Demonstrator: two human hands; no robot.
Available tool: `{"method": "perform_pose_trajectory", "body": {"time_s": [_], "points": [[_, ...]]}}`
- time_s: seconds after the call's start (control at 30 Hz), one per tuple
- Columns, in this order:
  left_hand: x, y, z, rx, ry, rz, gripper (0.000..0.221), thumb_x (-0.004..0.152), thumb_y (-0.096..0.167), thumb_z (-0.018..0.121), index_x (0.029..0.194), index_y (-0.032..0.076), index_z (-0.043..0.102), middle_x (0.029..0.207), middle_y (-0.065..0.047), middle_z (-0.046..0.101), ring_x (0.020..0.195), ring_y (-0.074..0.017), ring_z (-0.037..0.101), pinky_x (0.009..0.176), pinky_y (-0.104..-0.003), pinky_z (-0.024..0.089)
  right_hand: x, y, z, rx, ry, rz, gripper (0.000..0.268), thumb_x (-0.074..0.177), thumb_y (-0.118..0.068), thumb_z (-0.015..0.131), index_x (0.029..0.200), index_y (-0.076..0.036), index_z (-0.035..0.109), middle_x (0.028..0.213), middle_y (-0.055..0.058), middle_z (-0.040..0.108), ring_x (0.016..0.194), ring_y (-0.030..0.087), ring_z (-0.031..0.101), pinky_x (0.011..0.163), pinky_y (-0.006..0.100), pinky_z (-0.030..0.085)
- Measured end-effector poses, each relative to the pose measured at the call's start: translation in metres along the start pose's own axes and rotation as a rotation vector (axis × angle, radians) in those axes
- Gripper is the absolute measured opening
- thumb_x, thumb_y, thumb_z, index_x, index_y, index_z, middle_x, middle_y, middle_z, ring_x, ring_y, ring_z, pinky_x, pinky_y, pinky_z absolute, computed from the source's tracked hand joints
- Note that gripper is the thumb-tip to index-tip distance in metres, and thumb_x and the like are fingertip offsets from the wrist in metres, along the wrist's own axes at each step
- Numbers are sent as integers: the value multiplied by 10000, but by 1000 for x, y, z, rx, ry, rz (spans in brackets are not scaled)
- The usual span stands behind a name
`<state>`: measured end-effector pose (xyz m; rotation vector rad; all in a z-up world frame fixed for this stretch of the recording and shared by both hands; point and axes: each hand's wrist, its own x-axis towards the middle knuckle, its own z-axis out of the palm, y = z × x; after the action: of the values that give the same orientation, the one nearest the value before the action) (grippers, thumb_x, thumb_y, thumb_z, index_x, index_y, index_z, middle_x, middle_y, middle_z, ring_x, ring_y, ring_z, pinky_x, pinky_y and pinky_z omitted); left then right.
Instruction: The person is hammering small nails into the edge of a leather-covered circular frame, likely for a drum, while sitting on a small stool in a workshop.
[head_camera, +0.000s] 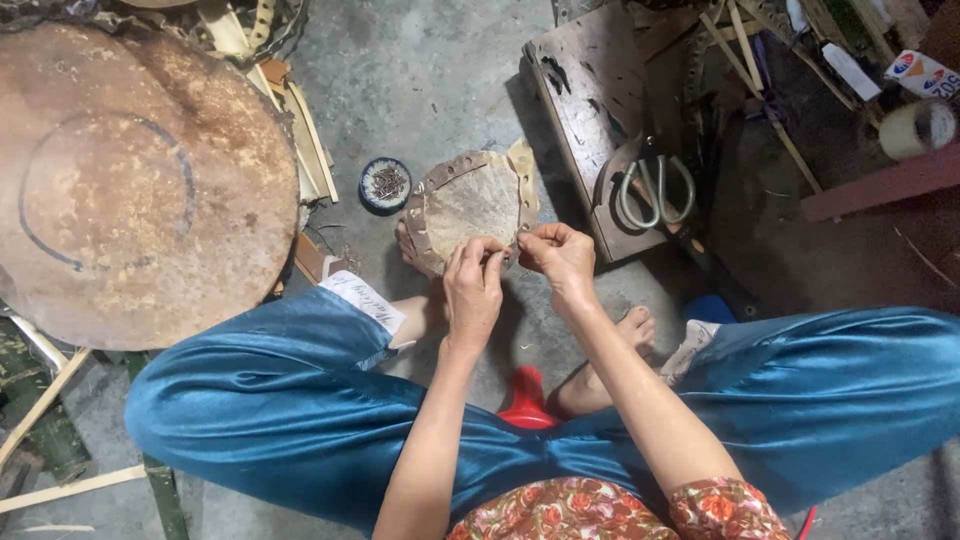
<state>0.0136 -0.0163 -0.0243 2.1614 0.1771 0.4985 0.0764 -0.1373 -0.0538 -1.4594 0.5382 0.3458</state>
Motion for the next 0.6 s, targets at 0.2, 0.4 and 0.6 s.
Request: {"method": "perform_pose_trajectory", "body": {"time_s": [0.2,0.4,0.6], "points": [[-2,-1,4,30,24,38,118,923,94,725,954,158,630,857,0,688,834,-259,674,807,-382,528,-3,2,3,-36,59,-6,147,757,-31,820,858,36,737,692,163,732,621,193,736,634,335,653],[-3,2,8,51,36,52,136,904,102,751,938,178,643,877,41,689,857,-219,644,833,-349,495,-9,-9,4,-56,59,-8,158,737,-29,835,848,33,742,676,159,734,614,185,733,630,333,656],[-1,-2,12,88,41,53,134,886,108,763,925,173,653,852,33,644,847,-227,621,795,-361,482,-8,-8,4,-75,57,-13,150,742,-29,822,856,31,745,672,154,729,602,176,720,618,322,651]]}}
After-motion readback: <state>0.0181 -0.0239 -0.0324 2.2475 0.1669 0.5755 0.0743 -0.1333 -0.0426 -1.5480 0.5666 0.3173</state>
